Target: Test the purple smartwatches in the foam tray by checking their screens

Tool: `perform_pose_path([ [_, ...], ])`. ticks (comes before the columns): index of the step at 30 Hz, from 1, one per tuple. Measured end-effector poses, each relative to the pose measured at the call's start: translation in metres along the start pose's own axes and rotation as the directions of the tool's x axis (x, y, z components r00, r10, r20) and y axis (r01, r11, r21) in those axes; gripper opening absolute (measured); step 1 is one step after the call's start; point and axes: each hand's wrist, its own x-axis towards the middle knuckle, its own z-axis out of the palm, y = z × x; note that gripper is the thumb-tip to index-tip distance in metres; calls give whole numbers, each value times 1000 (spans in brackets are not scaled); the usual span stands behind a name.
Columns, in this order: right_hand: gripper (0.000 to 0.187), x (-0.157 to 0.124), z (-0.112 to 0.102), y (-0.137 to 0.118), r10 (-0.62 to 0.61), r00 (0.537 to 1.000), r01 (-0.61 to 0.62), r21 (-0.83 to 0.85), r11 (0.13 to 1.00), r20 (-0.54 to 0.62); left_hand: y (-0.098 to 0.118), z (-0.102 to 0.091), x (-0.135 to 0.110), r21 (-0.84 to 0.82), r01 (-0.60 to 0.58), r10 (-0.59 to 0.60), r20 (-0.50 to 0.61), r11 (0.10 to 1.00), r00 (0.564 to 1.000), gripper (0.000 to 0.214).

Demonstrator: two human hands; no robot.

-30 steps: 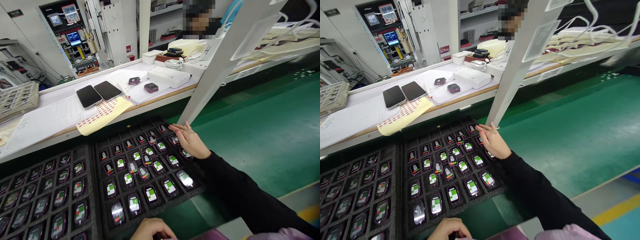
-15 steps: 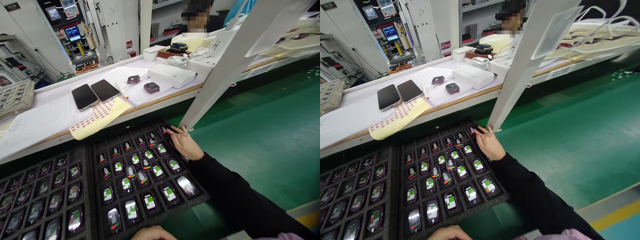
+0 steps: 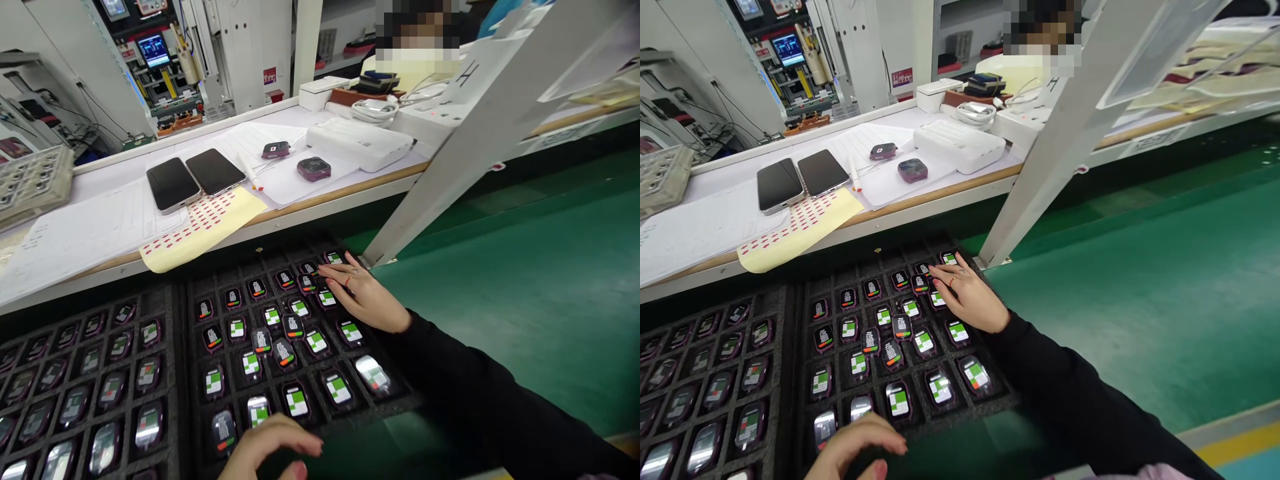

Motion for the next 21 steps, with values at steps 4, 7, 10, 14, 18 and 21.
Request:
perform_pose_path([
  [4, 34, 7, -1, -8, -96, 991, 96, -8, 995, -97, 12, -9, 9, 367, 89, 66, -389, 926, 919, 28],
  [7, 39, 11, -1, -7, -93, 990, 91, -26, 995, -101, 9, -18, 23, 579, 198, 199, -549, 791, 812, 31],
  [10, 44, 11, 3, -2, -65, 996, 62, -48, 997, -56, -4, -28, 37, 698, 260, 313, -579, 667, 753, 41],
  [14, 45, 8, 12, 5, -37, 999, 35, -50, 998, -29, -26, -35, 46, 747, 286, 338, -561, 600, 756, 50],
  [18, 52, 5, 16, 5, -19, 1000, 19, -29, 999, -13, -40, -34, 48, 745, 288, 306, -549, 602, 778, 49],
  [21, 59, 3, 15, 2, 1, 1000, -1, -12, 1000, -13, -41, -32, 49, 719, 298, 293, -573, 628, 765, 48],
])
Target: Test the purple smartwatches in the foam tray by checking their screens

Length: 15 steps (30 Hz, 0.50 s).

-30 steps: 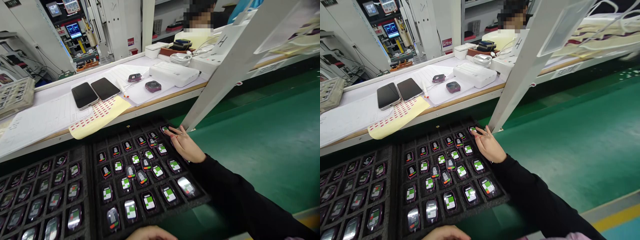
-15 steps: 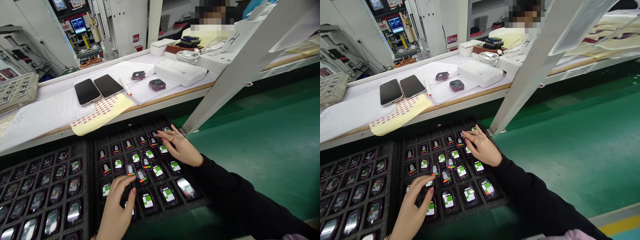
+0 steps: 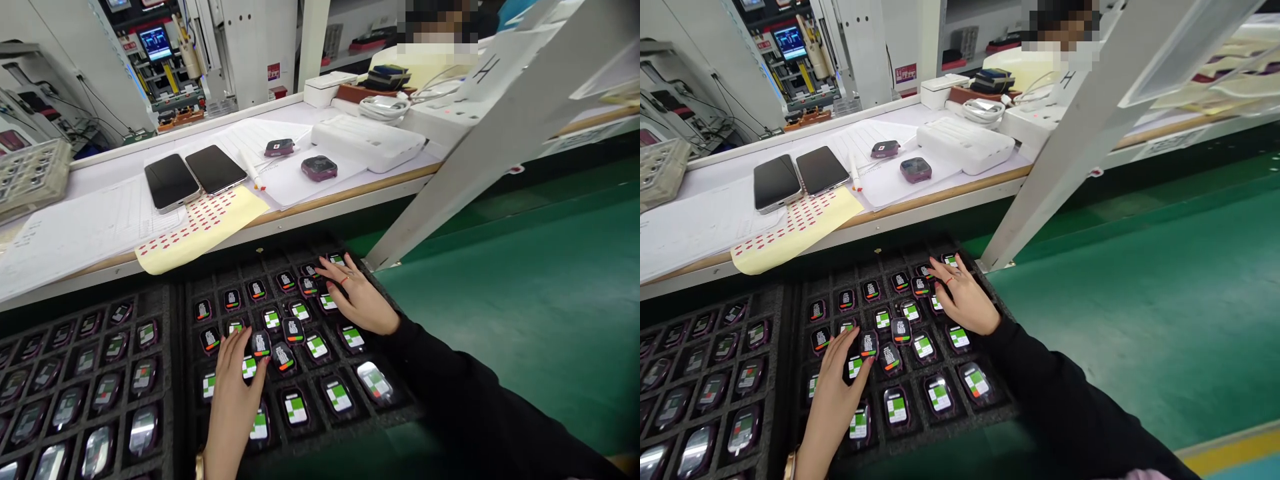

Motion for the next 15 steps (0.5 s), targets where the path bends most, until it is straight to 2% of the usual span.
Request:
perform_pose_path([
  [4, 59, -2, 0, -1, 29, 1000, -29, 18, 999, 5, 6, -1, 1, -36, 34, -33, 23, 999, 999, 47],
  [8, 53, -3, 1, 1, 17, 997, -15, -25, 1000, 71, 9, -2, 0, -51, 96, -92, 73, 994, 993, 48],
  [12, 49, -1, -3, -3, 45, 998, -45, 3, 999, 50, 8, 0, -1, -68, 72, -68, 67, 995, 995, 46],
  [15, 49, 4, -7, -12, 16, 999, -17, 35, 999, 34, 7, 1, 0, -70, 38, -35, 36, 997, 999, 44],
])
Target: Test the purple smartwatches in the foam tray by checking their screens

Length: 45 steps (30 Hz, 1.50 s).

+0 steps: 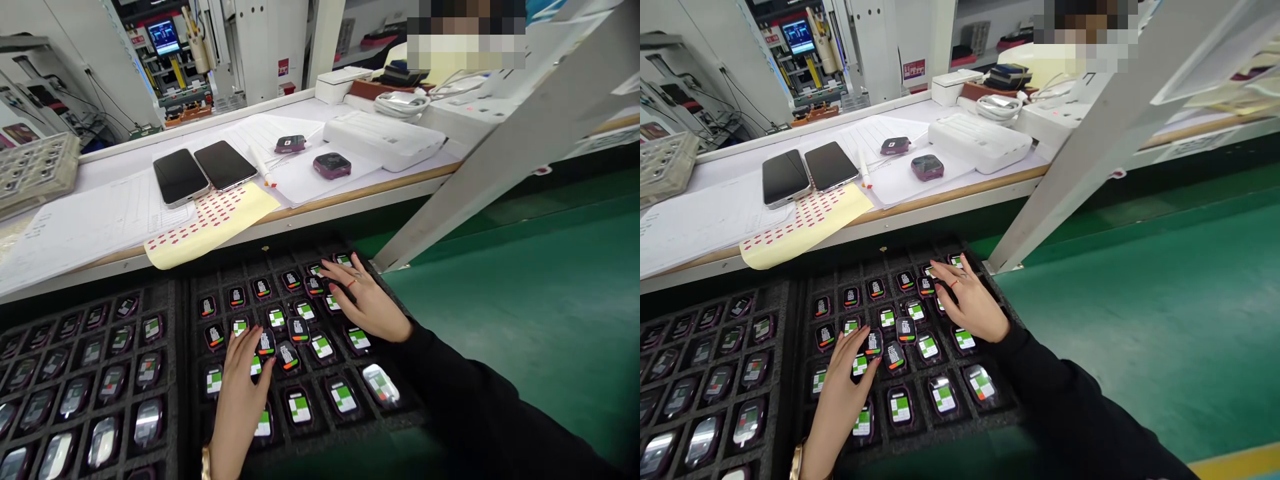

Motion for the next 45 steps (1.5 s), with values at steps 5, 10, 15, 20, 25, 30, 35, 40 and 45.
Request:
perform_pose_path([
  [5, 55, 7, -1, -12, -104, 995, 104, -5, 995, 4, 2, 1, 0, 5, -20, 21, -37, 1000, 999, 42],
  [10, 61, 7, 2, -18, -122, 992, 122, -5, 993, 17, 5, 0, -1, -14, -27, 26, -58, 1000, 998, 41],
  [15, 49, 13, 5, -22, -187, 977, 189, -10, 982, 106, 6, 1, -2, -27, -28, 26, -60, 999, 998, 42],
  [20, 47, 29, 10, -35, -240, 938, 249, -1, 969, 250, 9, -1, -7, -42, 29, -30, -22, 999, 999, 43],
  [25, 46, 45, 23, -54, -307, 922, 301, 63, 952, 237, 8, -2, -9, -45, 18, -18, -19, 999, 1000, 45],
  [30, 52, 46, 46, -52, -330, 901, 329, 53, 943, 282, 8, -4, -9, -43, -38, 37, -32, 998, 999, 48],
  [35, 66, 41, 54, -50, -346, 887, 354, 30, 935, 307, 9, -5, -9, -35, -65, 64, -36, 997, 997, 46],
  [40, 81, 44, 51, -56, -359, 887, 357, 64, 932, 290, 10, -6, -11, -36, -39, 38, -42, 999, 998, 47],
  [45, 82, 49, 56, -66, -411, 865, 399, 104, 911, 287, 12, -9, -12, -60, -25, 18, -99, 998, 995, 41],
])
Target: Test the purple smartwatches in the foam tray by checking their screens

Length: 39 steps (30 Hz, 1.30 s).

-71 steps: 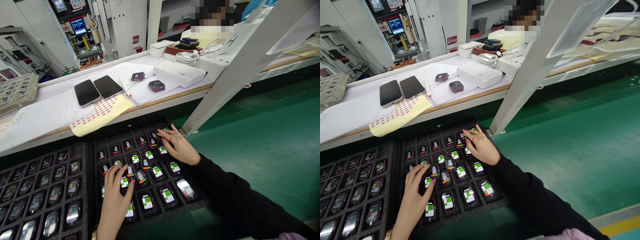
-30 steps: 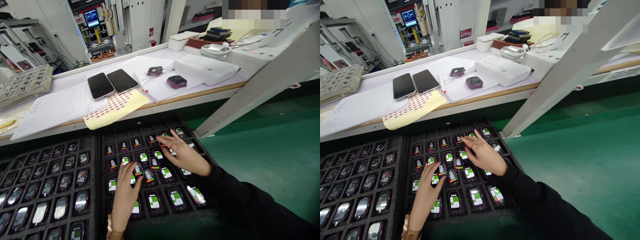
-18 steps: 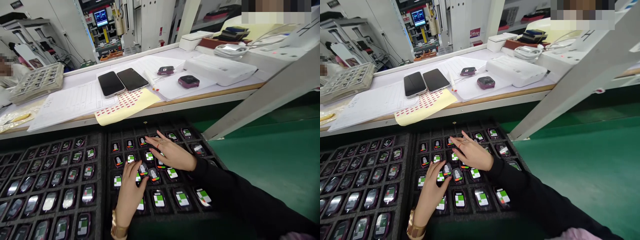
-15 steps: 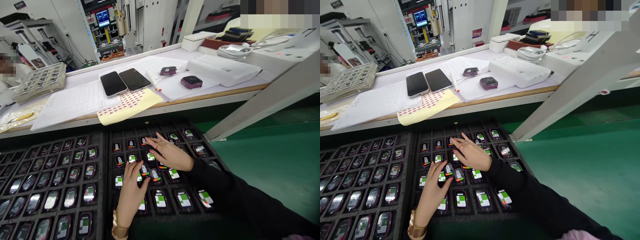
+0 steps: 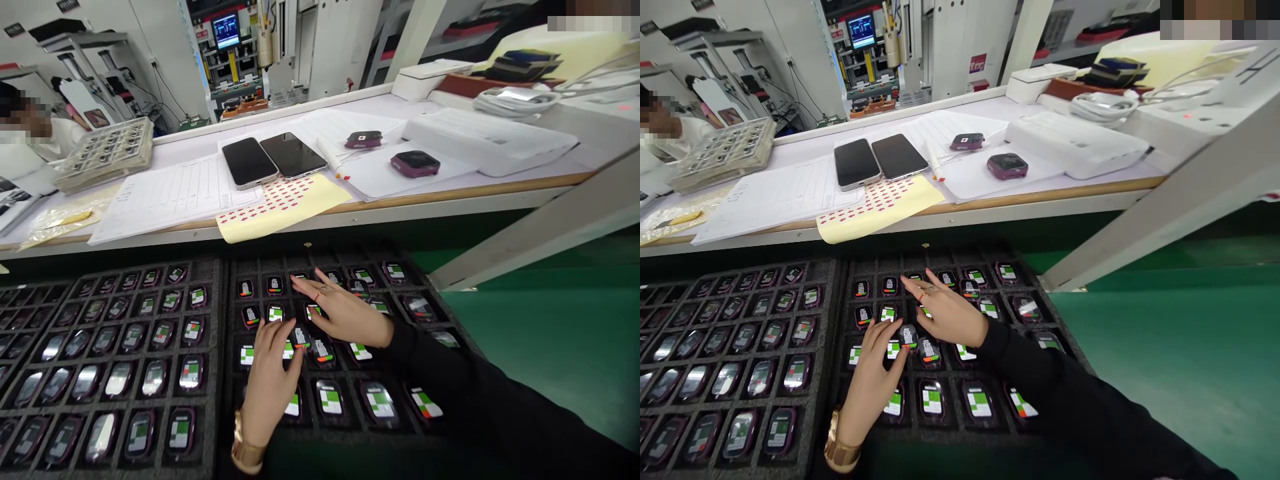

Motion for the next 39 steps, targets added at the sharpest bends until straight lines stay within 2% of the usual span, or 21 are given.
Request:
perform_pose_path([
  [4, 81, 11, 2, -4, -27, 1000, 28, 19, 999, -9, 1, -5, -2, -28, 70, -73, -152, 997, 986, 33],
  [6, 81, 18, 3, -5, -32, 999, 32, 28, 999, -3, 2, -8, -3, -54, 69, -78, -196, 996, 978, 29],
  [13, 95, 48, 22, -11, -138, 983, 129, 84, 988, 120, 11, -8, -6, 3, -20, 20, -216, 1000, 976, 22],
  [17, 90, 66, 33, -19, -171, 972, 159, 89, 983, 161, 12, -10, -11, 29, -2, 8, -234, 1000, 972, 22],
  [21, 81, 77, 42, -22, -190, 960, 177, 79, 981, 205, 14, -15, -29, 64, 21, -3, -262, 998, 965, 24],
  [26, 75, 74, 40, -24, -203, 952, 192, 71, 979, 230, 15, -20, -60, 64, 92, -70, -284, 994, 956, 26],
  [30, 82, 60, 29, -31, -226, 951, 202, 128, 971, 212, 11, -22, -81, 83, 109, -79, -301, 991, 950, 32],
  [35, 88, 42, 20, -46, -238, 949, 194, 211, 958, 207, 4, -20, -102, 78, -61, 88, -420, 995, 903, 31],
  [39, 93, 35, 25, -53, -218, 940, 170, 192, 967, 264, 1, -11, -115, 48, -161, 165, -434, 986, 886, 27],
])
